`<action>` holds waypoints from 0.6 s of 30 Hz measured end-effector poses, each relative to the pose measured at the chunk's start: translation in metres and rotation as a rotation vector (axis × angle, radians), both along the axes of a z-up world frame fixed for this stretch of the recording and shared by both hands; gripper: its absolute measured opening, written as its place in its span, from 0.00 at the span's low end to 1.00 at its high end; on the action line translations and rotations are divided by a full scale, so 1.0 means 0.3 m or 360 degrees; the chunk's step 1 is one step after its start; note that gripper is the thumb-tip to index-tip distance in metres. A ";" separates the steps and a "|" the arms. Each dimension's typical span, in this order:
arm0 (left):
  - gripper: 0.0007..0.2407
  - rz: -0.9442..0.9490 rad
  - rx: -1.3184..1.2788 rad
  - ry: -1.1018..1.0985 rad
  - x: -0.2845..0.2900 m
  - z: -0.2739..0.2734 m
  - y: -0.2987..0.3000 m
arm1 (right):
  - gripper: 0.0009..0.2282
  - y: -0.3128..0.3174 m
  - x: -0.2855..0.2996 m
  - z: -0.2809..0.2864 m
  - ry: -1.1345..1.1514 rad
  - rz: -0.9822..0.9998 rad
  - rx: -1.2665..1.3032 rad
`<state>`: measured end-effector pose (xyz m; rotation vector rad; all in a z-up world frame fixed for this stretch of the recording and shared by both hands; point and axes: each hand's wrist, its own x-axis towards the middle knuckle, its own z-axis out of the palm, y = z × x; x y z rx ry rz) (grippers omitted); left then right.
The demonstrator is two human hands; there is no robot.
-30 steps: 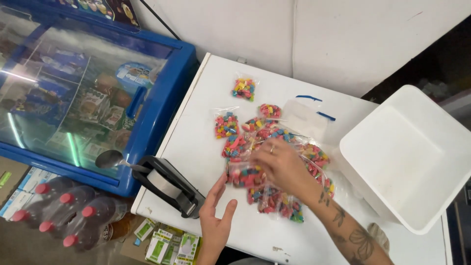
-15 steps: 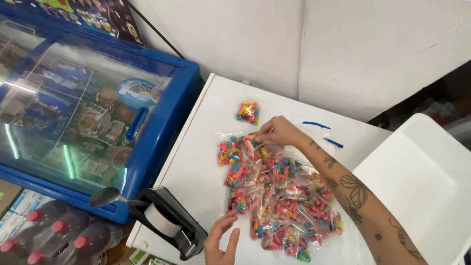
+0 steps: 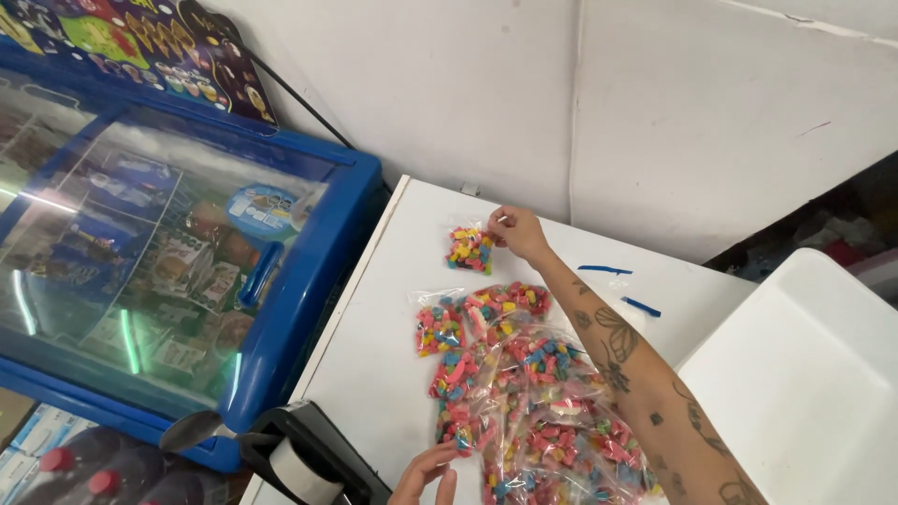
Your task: The person is sealing small plastic bags of colorful candies using a bag neck sealer and placing them into a white tray on a store counter.
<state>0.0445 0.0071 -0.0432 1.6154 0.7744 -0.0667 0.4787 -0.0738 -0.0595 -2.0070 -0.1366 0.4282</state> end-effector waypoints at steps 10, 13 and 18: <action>0.14 0.0173 0.0085 -0.0542 0.032 0.215 -0.009 | 0.03 -0.122 -0.573 0.436 -0.1055 0.0534 0.0292; 0.33 -0.0131 0.0290 -0.0703 0.045 0.316 -0.039 | 0.02 -0.156 -0.820 0.545 -0.0985 0.0441 0.0248; 0.36 -0.0045 -0.0166 -0.0884 0.028 0.295 -0.162 | 0.04 -0.215 -1.131 0.625 -0.0774 0.0517 0.0333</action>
